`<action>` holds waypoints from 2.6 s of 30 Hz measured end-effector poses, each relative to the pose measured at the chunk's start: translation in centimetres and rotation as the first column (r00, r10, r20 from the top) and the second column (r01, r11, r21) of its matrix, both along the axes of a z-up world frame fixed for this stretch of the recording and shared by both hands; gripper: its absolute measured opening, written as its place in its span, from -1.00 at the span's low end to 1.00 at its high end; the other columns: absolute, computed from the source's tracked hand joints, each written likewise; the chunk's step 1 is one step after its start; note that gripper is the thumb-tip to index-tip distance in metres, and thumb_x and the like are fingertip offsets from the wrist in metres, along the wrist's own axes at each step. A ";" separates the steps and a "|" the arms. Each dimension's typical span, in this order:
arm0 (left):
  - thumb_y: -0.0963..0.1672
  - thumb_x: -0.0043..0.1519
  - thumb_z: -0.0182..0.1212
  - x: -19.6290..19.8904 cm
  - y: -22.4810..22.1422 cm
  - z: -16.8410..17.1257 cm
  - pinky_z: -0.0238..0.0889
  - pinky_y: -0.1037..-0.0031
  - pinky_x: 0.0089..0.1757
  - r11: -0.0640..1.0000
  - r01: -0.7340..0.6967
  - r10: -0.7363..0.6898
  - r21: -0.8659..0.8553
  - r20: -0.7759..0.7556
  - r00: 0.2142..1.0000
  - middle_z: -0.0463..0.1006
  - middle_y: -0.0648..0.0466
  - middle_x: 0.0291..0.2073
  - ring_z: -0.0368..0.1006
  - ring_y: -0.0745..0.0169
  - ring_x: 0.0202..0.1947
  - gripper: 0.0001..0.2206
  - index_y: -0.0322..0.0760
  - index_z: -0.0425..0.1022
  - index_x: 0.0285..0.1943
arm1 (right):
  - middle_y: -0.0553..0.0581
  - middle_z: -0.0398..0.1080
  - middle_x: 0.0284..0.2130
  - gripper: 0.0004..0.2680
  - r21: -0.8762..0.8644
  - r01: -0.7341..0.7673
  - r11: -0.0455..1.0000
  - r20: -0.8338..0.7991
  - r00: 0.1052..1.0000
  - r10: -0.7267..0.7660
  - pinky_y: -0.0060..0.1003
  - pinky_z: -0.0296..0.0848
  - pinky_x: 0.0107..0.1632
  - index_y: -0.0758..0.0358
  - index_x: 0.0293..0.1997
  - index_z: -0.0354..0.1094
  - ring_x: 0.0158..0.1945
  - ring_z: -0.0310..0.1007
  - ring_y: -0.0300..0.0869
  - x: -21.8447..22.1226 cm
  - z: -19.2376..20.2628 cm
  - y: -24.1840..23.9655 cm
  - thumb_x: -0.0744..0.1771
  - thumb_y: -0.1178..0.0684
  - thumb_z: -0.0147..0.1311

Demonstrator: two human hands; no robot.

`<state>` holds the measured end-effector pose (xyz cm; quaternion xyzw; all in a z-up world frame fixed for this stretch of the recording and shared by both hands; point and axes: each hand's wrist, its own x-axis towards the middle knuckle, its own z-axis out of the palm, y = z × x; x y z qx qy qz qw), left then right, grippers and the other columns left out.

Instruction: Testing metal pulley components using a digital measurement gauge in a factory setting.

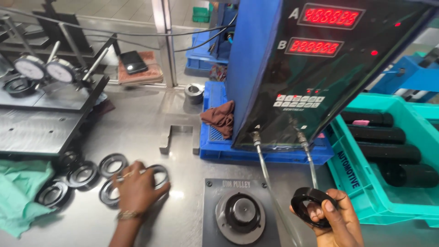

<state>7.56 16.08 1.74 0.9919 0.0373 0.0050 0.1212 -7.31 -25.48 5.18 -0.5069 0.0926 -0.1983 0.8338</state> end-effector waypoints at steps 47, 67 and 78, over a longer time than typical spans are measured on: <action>0.19 -0.20 0.52 5.3 -5.0 -2.2 0.05 0.02 0.14 0.970 0.200 -0.160 -0.135 0.258 0.953 0.53 0.11 -0.14 0.36 0.08 0.03 -0.57 -0.05 0.64 -0.38 | 0.16 0.47 0.04 -0.77 -0.987 0.060 0.150 0.097 0.962 0.254 0.01 0.40 0.17 0.18 -0.39 0.38 0.26 0.39 0.12 2.6 1.2 9.5 0.14 0.01 0.43; 0.05 0.20 0.23 7.7 -5.7 -7.2 0.00 0.04 0.25 0.998 0.067 -0.065 0.015 0.499 0.864 0.32 0.08 0.37 0.11 -0.08 0.38 -0.72 0.05 0.62 0.02 | 0.19 0.12 0.36 -0.56 -0.543 -0.012 0.840 -0.820 0.223 -0.527 0.34 -0.08 0.42 -0.01 0.39 0.08 0.41 0.08 0.05 17.4 -2.1 -33.3 0.40 -0.35 -0.14; 0.05 0.22 0.20 7.0 -5.8 -7.0 0.00 0.05 0.24 0.998 0.043 -0.056 0.039 0.462 0.885 0.34 0.12 0.36 0.09 0.00 0.41 -0.72 0.09 0.61 0.06 | 0.02 0.00 0.49 -0.59 -0.295 -0.894 0.337 -0.431 -0.190 -0.882 0.33 -0.29 0.45 -0.06 0.47 0.14 0.56 -0.14 0.05 17.3 -4.2 -33.5 0.42 -0.21 -0.14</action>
